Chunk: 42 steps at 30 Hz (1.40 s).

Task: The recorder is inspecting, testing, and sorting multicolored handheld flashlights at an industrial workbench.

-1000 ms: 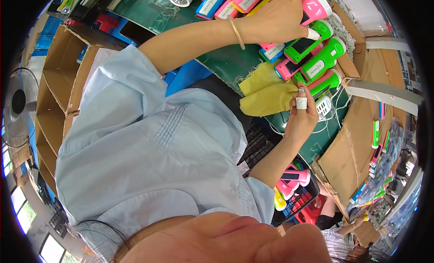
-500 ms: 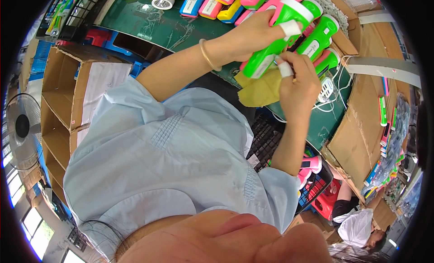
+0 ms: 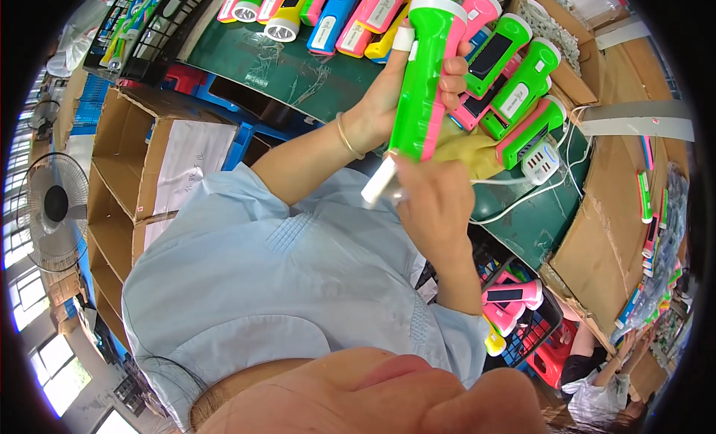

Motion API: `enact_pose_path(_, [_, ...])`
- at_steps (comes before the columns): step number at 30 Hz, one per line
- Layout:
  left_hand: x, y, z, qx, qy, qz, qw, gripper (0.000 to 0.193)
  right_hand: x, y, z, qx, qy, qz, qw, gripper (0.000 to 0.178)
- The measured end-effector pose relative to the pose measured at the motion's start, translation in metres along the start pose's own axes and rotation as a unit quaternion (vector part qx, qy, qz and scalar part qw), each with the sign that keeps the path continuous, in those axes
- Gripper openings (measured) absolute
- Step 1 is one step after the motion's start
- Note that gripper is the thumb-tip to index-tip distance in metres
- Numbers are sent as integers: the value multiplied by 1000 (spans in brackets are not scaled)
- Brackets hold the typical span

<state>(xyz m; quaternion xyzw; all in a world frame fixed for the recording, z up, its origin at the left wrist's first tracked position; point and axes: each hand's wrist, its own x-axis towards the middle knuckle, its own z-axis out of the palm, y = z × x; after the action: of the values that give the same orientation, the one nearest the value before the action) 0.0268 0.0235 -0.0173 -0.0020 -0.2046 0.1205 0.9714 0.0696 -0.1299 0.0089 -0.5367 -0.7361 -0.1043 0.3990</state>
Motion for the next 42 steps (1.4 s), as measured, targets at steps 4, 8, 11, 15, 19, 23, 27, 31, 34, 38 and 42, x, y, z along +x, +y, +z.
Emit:
enact_pose_path(4, [0, -19, 13, 278, 49, 125, 951, 68, 16, -3, 21, -72, 145, 276, 948, 54])
enact_pose_path(8, [-1, -12, 14, 501, 109, 124, 849, 61, 3, 13, 26, 195, 93, 497, 840, 45])
enact_pose_path(11, [-3, -6, 26, 415, 220, 57, 881, 58, -12, 23, 17, 286, 116, 397, 865, 26])
enact_pose_path(15, [-7, -6, 35, 494, 237, 37, 836, 32, -37, 38, 0, 222, 70, 472, 850, 19])
enact_pose_path(19, [-10, -9, 33, 526, 220, 1, 821, 32, -42, 32, -2, 363, 79, 518, 770, 21])
enact_pose_path(23, [-12, -13, 31, 576, 244, -4, 780, 36, -41, 29, -3, 295, 55, 494, 816, 22])
enact_pose_path(27, [-15, -5, 18, 734, 106, 42, 670, 55, -37, 35, -13, 280, 102, 465, 834, 24])
enact_pose_path(31, [-12, -9, 40, 788, 160, -25, 594, 81, -16, 41, -27, 387, 123, 393, 825, 19])
enact_pose_path(34, [-13, -15, 39, 784, 192, -35, 590, 77, 2, 39, -26, 337, 119, 378, 854, 15])
enact_pose_path(38, [-13, -20, 43, 801, 237, -66, 546, 75, 8, 42, -19, 219, 49, 395, 891, 19])
enact_pose_path(42, [-11, -22, 39, 833, 231, -49, 501, 73, 12, 38, -20, 119, 45, 413, 902, 20])
